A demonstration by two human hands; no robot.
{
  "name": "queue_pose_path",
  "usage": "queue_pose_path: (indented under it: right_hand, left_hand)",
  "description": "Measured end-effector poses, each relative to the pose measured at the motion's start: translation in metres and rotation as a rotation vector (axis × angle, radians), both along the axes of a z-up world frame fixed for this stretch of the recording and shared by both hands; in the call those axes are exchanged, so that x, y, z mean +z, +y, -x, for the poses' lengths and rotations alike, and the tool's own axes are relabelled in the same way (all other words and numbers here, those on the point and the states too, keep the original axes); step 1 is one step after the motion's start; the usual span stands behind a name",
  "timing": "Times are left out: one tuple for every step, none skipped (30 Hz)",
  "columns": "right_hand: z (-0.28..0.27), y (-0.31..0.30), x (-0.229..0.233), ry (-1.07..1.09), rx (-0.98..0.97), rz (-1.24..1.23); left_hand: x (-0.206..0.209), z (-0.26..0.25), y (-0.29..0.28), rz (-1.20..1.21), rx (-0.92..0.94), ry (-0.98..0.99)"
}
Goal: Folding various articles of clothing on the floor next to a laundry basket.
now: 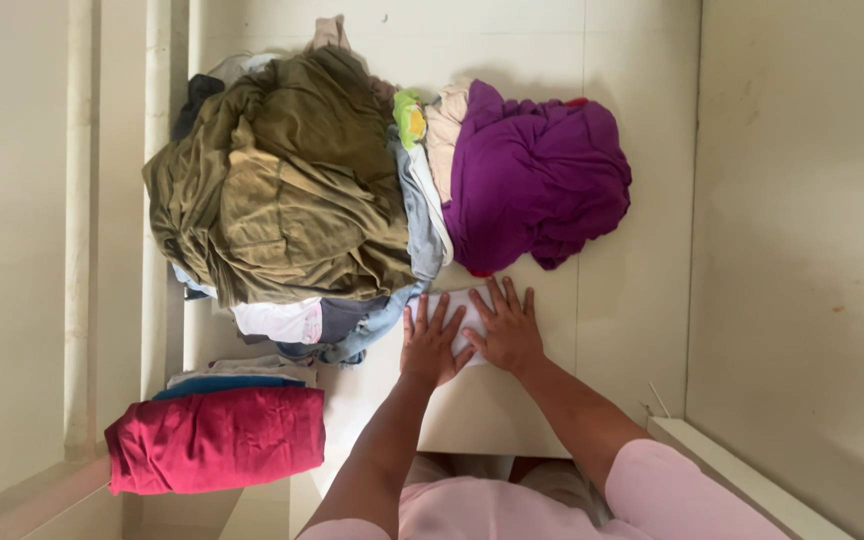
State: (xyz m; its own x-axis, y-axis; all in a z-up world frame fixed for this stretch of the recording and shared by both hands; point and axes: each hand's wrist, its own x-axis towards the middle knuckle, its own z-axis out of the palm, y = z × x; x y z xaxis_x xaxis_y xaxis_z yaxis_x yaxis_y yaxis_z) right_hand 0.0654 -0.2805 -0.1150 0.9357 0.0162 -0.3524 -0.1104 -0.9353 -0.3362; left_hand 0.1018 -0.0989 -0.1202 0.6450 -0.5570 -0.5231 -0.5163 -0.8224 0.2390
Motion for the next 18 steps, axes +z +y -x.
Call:
queue_pose_path:
  right_hand:
    - [0.0, 0.0, 0.001, -0.004, 0.005, 0.002]
    - [0.001, 0.0, 0.002, -0.014, 0.008, -0.001]
    - [0.0, 0.0, 0.003, -0.026, 0.009, -0.005]
    - [0.001, 0.0, 0.001, -0.031, 0.014, -0.002]
    - [0.001, 0.0, -0.002, -0.034, 0.008, -0.001]
    - [0.001, 0.0, -0.005, -0.037, 0.003, 0.001]
    - [-0.001, 0.001, -0.002, -0.035, 0.008, 0.001]
    - [-0.002, 0.001, 0.0, -0.03, 0.01, 0.01]
    - [-0.002, 0.002, 0.003, -0.022, 0.011, 0.017]
    - [-0.003, 0.002, 0.0, -0.017, 0.013, 0.016]
    - [-0.002, 0.002, -0.002, -0.025, 0.012, 0.015]
    - [0.0, 0.001, -0.004, -0.032, 0.01, 0.015]
    - [-0.001, 0.002, -0.002, -0.019, 0.008, 0.013]
    - [-0.002, 0.002, 0.001, -0.009, 0.01, 0.011]
    - [-0.005, 0.002, 0.003, -0.006, 0.012, 0.01]
    - [0.0, 0.003, 0.002, 0.002, 0.01, 0.01]
    - [-0.001, 0.002, -0.001, -0.006, 0.011, 0.017]
    - [-0.001, 0.003, -0.003, -0.013, 0.012, 0.024]
  left_hand:
    - [0.0, 0.002, 0.001, 0.002, 0.005, -0.004]
    - [-0.001, 0.004, 0.002, 0.022, 0.017, -0.009]
    - [-0.001, 0.004, 0.002, 0.042, 0.027, -0.017]
    - [-0.003, 0.004, 0.002, 0.045, 0.031, -0.023]
    - [-0.004, 0.002, 0.003, 0.061, 0.038, -0.019]
    - [-0.006, 0.0, 0.003, 0.077, 0.044, -0.015]
    - [-0.007, 0.001, 0.003, 0.077, 0.049, -0.013]
    - [-0.009, 0.003, 0.004, 0.086, 0.045, -0.021]
    - [-0.01, 0.005, 0.006, 0.094, 0.039, -0.027]
    - [-0.011, 0.004, 0.006, 0.093, 0.042, -0.021]
    - [-0.012, 0.004, 0.006, 0.105, 0.047, -0.023]
    - [-0.014, 0.005, 0.006, 0.116, 0.051, -0.025]
    - [-0.013, 0.006, 0.006, 0.115, 0.05, -0.012]
    - [-0.012, 0.008, 0.006, 0.109, 0.05, -0.017]
    - [-0.011, 0.006, 0.006, 0.104, 0.051, -0.029]
    - [-0.01, 0.008, 0.006, 0.104, 0.05, -0.021]
    - [-0.01, 0.005, 0.005, 0.094, 0.045, -0.029]
    - [-0.009, 0.002, 0.004, 0.084, 0.04, -0.036]
